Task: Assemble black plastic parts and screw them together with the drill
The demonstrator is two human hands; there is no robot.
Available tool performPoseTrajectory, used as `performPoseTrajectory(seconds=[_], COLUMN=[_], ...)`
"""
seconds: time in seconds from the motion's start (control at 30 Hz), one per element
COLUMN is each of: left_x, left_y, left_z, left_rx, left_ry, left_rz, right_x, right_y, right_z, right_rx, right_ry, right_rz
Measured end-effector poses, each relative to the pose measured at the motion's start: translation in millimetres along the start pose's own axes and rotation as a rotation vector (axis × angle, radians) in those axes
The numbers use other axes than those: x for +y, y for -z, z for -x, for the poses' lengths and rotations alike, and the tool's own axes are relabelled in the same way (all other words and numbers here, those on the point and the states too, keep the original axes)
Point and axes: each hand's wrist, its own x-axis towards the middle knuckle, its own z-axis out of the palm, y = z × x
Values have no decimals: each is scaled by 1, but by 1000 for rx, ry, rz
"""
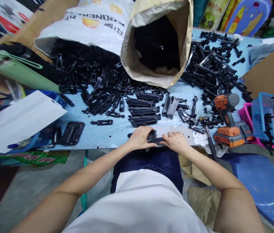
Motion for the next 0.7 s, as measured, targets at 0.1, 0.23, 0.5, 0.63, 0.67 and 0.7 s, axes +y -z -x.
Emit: performPoseTrajectory(seconds=[0.1, 0.23, 0.5, 0.63, 0.67, 0.7], left_x=[-5, -11, 0, -1, -3, -5], left_y=[-9, -18, -4, 29, 36, 42], left_z=[3, 7, -18, -98, -123, -146], left_rx=[100, 207, 148, 221, 222, 217], left_ry=[-27, -105, -139, 41, 110, 158], left_rz=[-2, 22, -21, -18, -22, -35], right_x=[-4, -2, 32, 43, 43, 41], right_y=[5, 14, -12, -39, -44, -47], right_z=[4, 3, -12, -12, -11, -10], right_rx=[87, 177, 275, 410, 431, 446], right_ry=[22, 85, 183, 207, 209, 205], right_rz=[44, 89, 57, -11, -30, -48])
